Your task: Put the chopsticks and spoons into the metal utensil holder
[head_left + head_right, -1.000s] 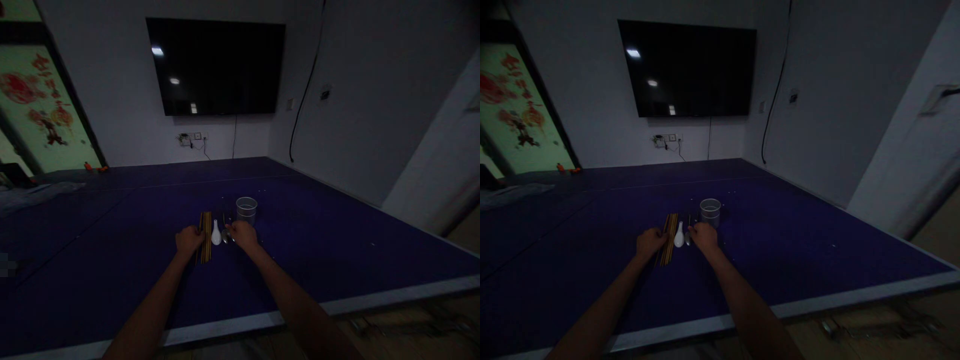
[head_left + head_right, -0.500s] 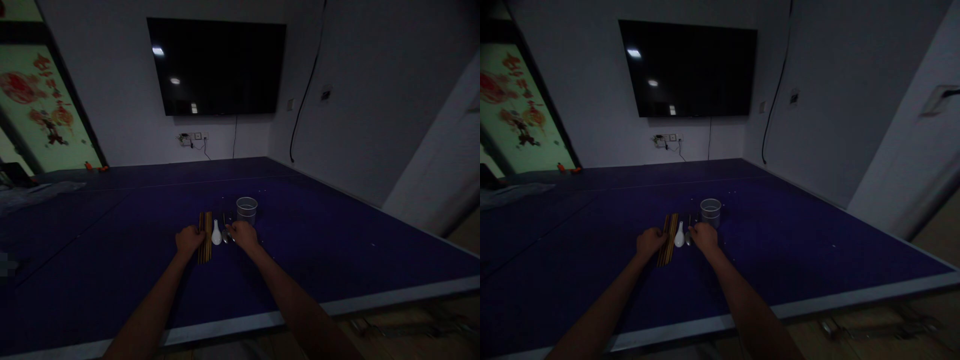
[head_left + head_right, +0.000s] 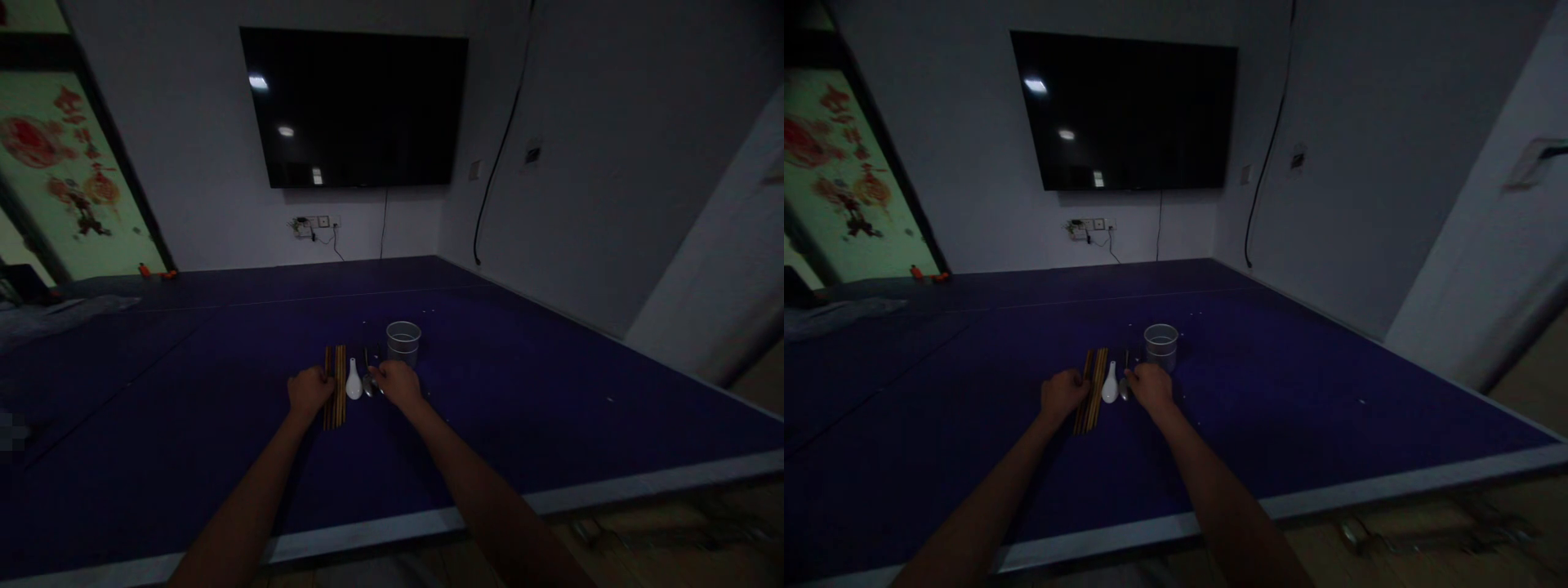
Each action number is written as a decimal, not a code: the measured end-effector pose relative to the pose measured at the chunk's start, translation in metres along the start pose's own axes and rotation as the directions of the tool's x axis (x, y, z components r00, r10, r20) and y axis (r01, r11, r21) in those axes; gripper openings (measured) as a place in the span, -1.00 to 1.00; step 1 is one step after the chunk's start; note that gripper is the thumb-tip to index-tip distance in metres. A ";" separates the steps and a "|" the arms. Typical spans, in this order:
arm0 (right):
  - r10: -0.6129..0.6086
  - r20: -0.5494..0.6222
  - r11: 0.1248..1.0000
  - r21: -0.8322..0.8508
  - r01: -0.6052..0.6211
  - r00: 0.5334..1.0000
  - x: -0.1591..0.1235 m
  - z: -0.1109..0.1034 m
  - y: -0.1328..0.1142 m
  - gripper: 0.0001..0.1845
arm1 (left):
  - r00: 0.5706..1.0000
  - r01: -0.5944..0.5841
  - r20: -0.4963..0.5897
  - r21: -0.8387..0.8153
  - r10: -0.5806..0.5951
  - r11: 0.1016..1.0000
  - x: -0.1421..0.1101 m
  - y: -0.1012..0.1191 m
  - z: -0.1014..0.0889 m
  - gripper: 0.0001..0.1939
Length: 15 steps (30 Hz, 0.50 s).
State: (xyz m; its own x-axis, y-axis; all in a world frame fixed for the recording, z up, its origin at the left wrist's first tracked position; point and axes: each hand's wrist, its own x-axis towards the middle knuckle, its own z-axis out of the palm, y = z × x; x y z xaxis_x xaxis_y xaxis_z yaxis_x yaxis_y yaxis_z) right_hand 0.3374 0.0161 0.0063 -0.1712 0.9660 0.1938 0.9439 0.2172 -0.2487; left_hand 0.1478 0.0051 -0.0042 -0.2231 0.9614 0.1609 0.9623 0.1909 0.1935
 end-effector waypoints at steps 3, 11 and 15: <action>-0.001 -0.005 1.000 -0.004 0.001 1.000 0.000 0.001 0.000 -0.51 | 1.000 -0.012 -0.005 -0.001 0.012 1.000 0.000 0.000 0.001 -0.67; 0.002 -0.001 1.000 0.004 -0.002 1.000 0.000 -0.001 -0.001 -0.52 | 1.000 0.011 0.012 -0.028 -0.010 1.000 0.000 0.000 -0.001 -0.69; 0.010 0.014 1.000 0.000 -0.010 1.000 0.000 -0.002 -0.001 -0.52 | 1.000 0.014 0.009 -0.028 -0.013 1.000 -0.001 0.000 -0.001 -0.67</action>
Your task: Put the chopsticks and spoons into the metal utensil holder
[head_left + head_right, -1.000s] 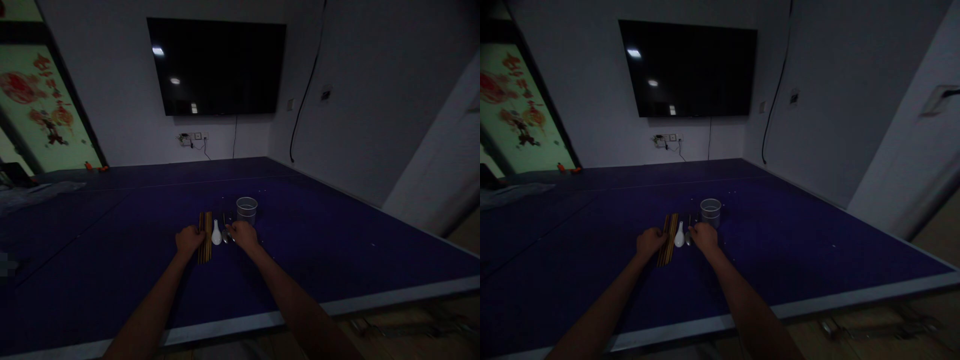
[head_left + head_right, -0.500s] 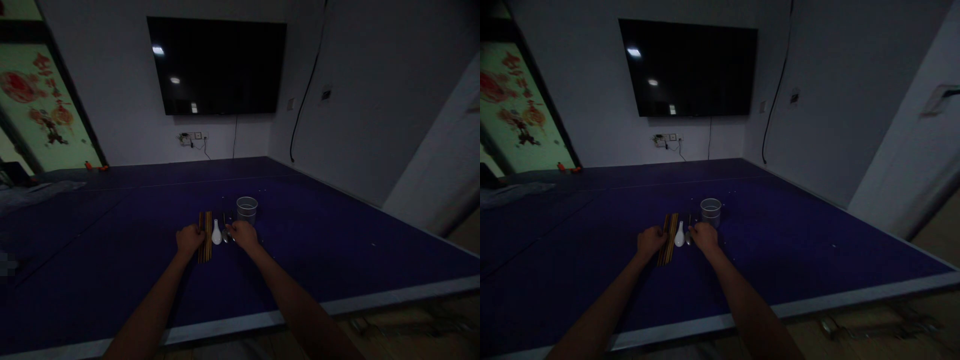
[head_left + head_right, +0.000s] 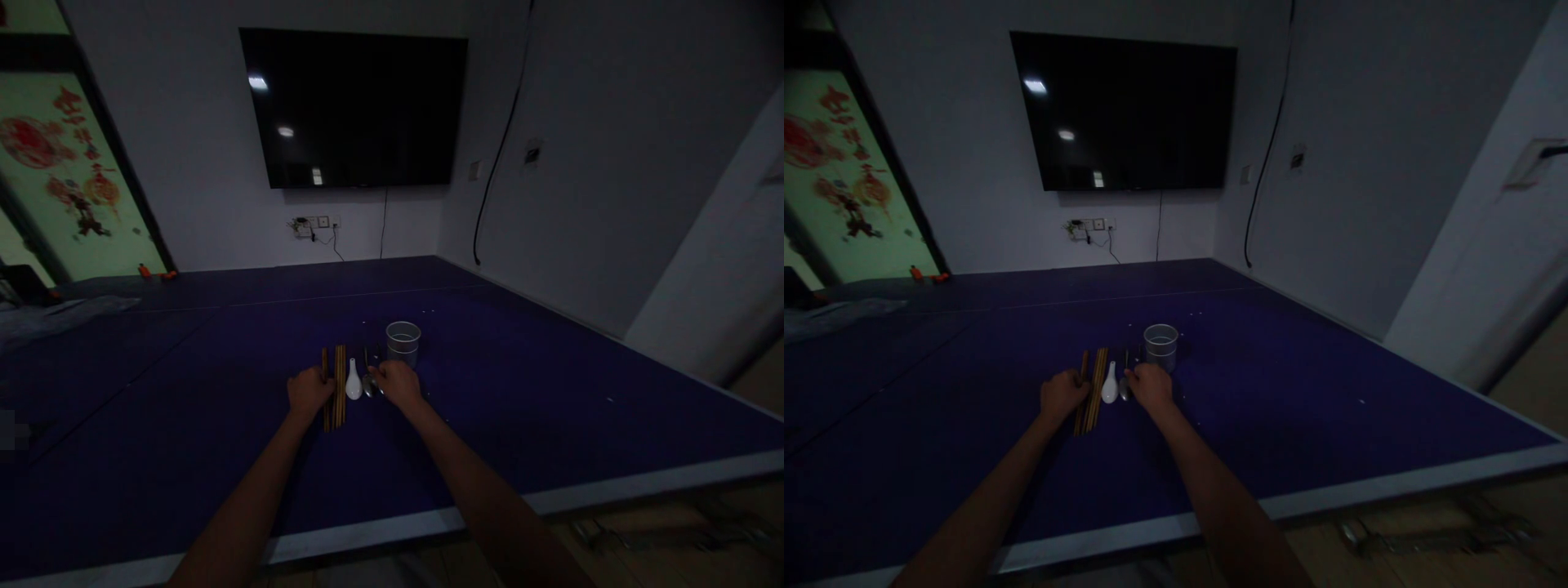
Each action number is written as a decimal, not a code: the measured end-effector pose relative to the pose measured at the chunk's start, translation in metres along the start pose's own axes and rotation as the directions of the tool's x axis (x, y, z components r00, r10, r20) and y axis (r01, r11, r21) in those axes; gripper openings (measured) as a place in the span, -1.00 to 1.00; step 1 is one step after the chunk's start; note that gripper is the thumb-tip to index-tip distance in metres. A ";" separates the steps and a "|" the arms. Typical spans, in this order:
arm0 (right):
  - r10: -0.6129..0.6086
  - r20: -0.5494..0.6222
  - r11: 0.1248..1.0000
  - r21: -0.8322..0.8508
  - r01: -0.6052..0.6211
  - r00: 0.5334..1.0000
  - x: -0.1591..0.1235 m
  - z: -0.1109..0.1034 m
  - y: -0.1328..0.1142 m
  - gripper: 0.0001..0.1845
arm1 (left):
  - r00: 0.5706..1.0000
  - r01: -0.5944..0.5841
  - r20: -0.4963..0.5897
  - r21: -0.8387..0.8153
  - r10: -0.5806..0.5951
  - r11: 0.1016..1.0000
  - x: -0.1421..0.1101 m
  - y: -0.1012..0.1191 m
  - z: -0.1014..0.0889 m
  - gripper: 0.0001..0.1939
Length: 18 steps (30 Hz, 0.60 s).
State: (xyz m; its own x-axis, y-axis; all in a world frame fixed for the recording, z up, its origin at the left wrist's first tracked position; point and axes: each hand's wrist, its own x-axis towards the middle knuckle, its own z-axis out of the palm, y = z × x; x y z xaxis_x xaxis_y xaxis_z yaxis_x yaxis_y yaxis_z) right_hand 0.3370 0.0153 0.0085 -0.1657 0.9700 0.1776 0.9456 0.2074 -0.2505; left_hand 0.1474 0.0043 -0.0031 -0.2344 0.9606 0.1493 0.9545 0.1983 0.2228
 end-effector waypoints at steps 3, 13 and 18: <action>-0.001 -0.002 1.000 -0.001 0.001 1.000 0.000 0.000 0.000 -0.51 | 1.000 0.011 0.003 0.024 -0.011 1.000 0.000 0.000 0.000 -0.64; 0.000 0.006 1.000 0.002 0.000 1.000 0.000 0.000 0.001 -0.52 | 0.998 -0.059 0.001 0.185 0.060 0.981 -0.004 0.003 -0.003 -0.52; -0.004 0.014 1.000 -0.011 0.004 1.000 0.001 0.001 0.002 -0.53 | 0.997 -0.078 0.016 0.223 0.076 0.972 -0.002 0.001 -0.006 -0.53</action>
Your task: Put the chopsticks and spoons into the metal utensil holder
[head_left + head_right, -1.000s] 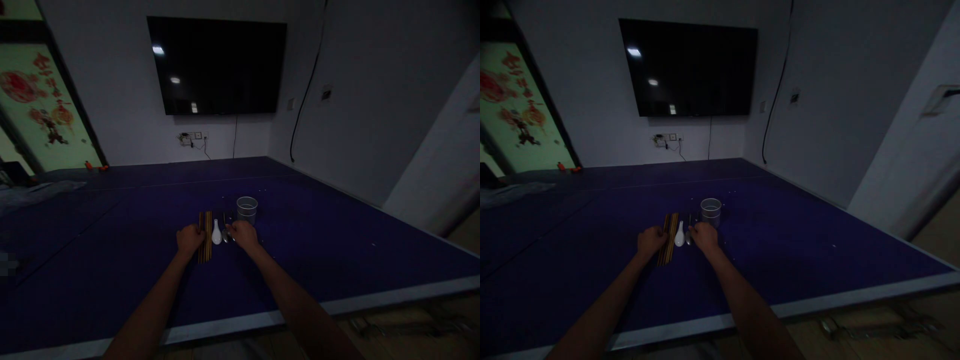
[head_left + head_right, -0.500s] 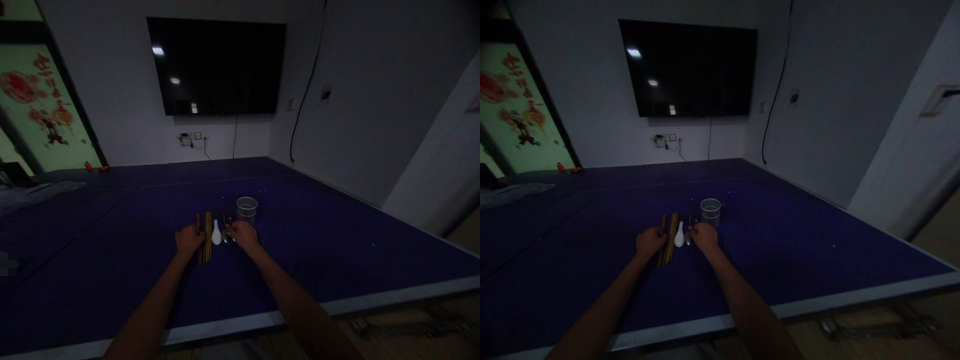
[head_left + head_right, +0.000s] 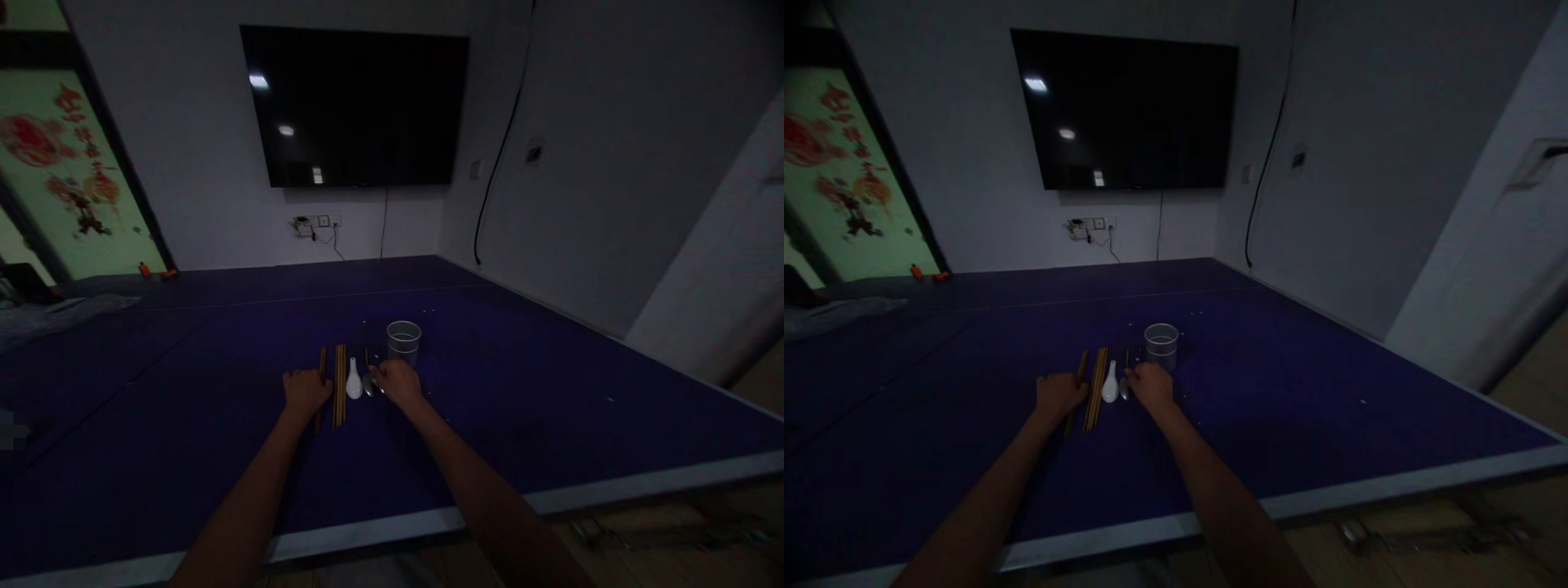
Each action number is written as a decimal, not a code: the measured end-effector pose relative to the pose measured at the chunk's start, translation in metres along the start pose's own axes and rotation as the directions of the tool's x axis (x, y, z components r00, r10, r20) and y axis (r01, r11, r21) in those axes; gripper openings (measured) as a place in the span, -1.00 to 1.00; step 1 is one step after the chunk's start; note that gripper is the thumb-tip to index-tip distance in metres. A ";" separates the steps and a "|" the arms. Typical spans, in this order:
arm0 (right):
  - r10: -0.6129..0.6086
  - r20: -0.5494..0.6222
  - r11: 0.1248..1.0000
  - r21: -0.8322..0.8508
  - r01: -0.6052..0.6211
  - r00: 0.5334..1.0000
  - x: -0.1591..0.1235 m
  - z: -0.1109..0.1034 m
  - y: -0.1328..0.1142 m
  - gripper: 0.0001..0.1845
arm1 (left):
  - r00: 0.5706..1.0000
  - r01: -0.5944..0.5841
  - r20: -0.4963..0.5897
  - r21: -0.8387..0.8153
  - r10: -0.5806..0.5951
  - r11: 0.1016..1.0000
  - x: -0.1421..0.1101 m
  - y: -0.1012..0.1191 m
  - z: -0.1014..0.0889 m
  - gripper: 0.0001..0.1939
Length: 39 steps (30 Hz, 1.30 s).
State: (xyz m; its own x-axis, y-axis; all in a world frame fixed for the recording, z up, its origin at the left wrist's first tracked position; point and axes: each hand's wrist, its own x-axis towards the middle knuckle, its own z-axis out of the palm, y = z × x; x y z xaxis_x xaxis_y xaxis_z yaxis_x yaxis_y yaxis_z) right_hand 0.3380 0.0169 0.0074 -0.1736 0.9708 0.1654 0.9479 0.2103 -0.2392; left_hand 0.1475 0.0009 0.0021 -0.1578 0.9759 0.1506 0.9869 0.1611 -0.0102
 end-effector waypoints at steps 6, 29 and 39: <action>0.002 -0.005 1.000 0.006 -0.002 1.000 -0.001 -0.001 -0.001 -0.52 | 1.000 -0.018 0.020 0.015 0.017 1.000 0.001 -0.002 0.001 -0.53; 0.011 -0.003 1.000 0.015 -0.011 1.000 -0.001 -0.001 -0.001 -0.53 | 0.998 -0.047 0.048 0.039 0.045 0.998 0.006 -0.003 0.004 -0.60; 0.008 0.000 1.000 0.011 -0.008 1.000 -0.001 -0.001 -0.001 -0.53 | 0.999 -0.011 0.048 0.048 0.009 0.999 0.001 0.001 -0.005 -0.57</action>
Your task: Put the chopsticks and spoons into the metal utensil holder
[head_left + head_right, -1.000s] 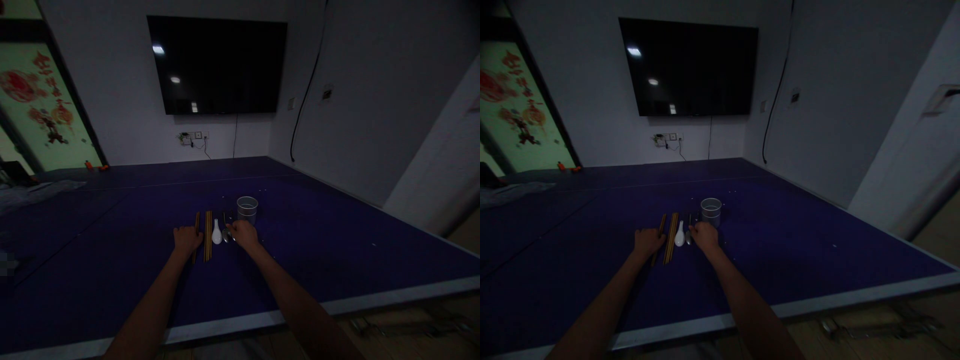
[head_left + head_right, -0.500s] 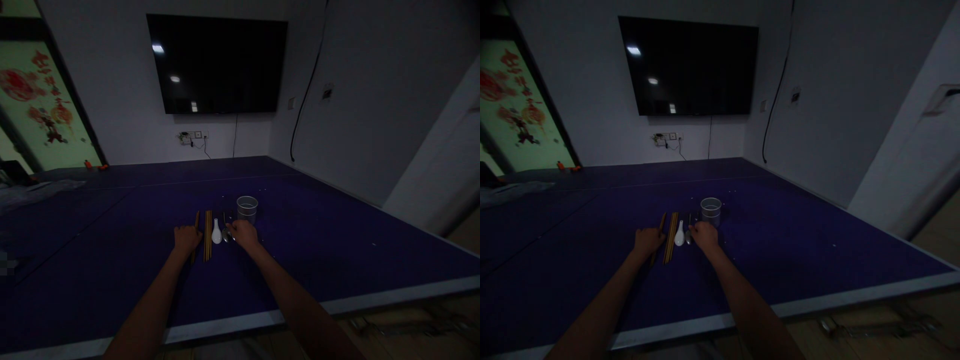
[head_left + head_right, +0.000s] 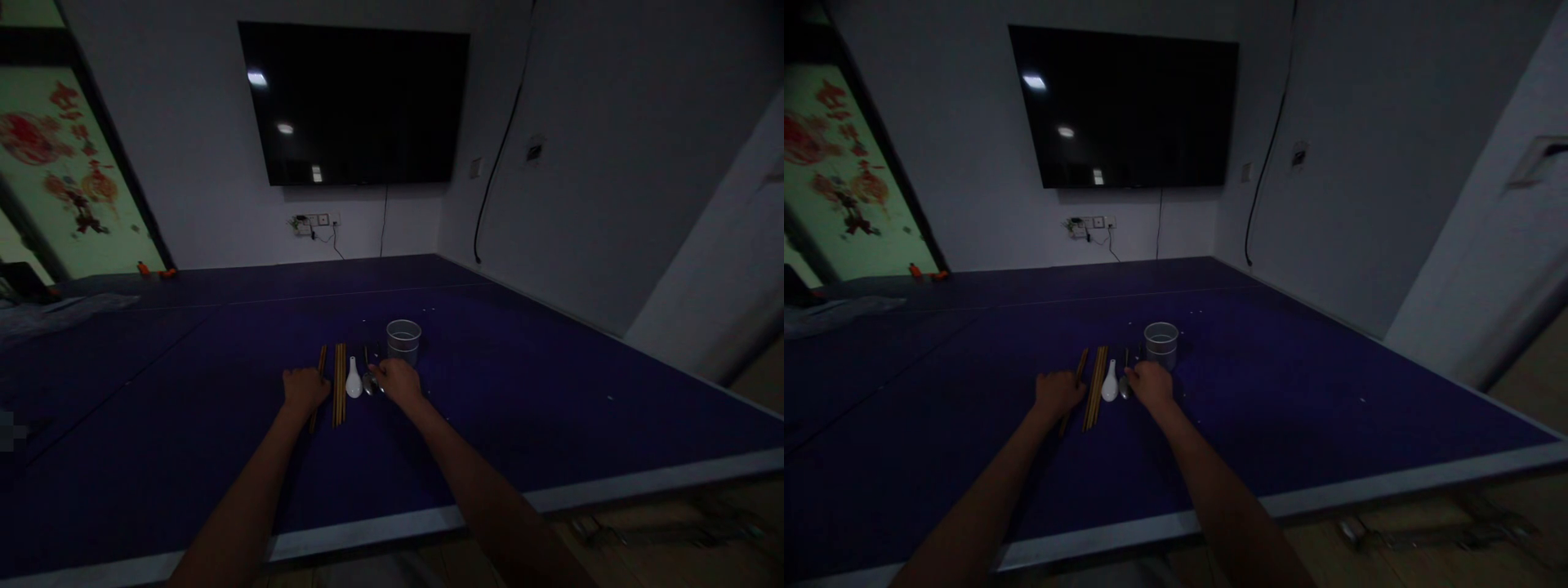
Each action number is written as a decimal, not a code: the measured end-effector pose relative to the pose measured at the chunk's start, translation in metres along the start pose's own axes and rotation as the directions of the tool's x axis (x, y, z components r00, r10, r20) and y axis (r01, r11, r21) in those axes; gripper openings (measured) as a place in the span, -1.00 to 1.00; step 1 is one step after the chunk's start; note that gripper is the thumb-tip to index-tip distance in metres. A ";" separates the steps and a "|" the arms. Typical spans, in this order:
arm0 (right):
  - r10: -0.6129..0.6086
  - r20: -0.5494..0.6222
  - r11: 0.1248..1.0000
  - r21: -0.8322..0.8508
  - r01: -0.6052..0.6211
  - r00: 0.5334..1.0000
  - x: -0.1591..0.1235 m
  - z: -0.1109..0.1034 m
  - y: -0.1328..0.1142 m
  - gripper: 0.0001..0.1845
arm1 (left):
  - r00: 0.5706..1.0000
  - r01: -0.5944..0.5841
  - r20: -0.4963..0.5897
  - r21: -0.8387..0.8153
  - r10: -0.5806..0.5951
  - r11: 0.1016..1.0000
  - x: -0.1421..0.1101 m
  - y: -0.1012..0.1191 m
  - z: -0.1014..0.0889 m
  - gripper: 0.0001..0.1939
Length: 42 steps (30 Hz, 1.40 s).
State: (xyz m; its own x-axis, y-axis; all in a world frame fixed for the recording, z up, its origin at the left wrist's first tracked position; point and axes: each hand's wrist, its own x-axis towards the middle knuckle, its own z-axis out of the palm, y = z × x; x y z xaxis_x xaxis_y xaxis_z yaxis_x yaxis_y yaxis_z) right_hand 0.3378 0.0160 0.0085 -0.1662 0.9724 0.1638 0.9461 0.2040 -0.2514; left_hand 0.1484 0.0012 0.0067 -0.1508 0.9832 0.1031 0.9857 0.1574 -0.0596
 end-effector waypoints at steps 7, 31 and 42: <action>0.002 -0.012 1.000 0.009 -0.002 1.000 -0.002 -0.001 -0.001 -0.53 | 1.000 -0.005 0.002 0.002 0.005 1.000 0.001 0.003 0.000 -0.60; -0.026 -0.091 0.998 0.056 0.031 0.996 0.002 0.007 0.003 -0.55 | 0.988 -0.008 -0.155 -0.007 0.007 1.000 -0.005 -0.002 -0.008 -0.62; -0.207 -0.331 0.533 0.751 0.390 0.921 0.003 0.007 -0.010 -0.53 | 0.689 -0.506 -0.548 0.105 0.475 0.856 -0.022 0.016 -0.020 -0.81</action>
State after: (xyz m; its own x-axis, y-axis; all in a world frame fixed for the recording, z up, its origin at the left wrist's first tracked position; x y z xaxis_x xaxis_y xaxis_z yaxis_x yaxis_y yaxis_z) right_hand 0.3254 0.0180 0.0049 -0.2572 0.8156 0.5183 0.2312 0.5727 -0.7865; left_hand 0.1694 -0.0196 0.0229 0.4050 0.7009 0.5871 0.9122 -0.3535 -0.2072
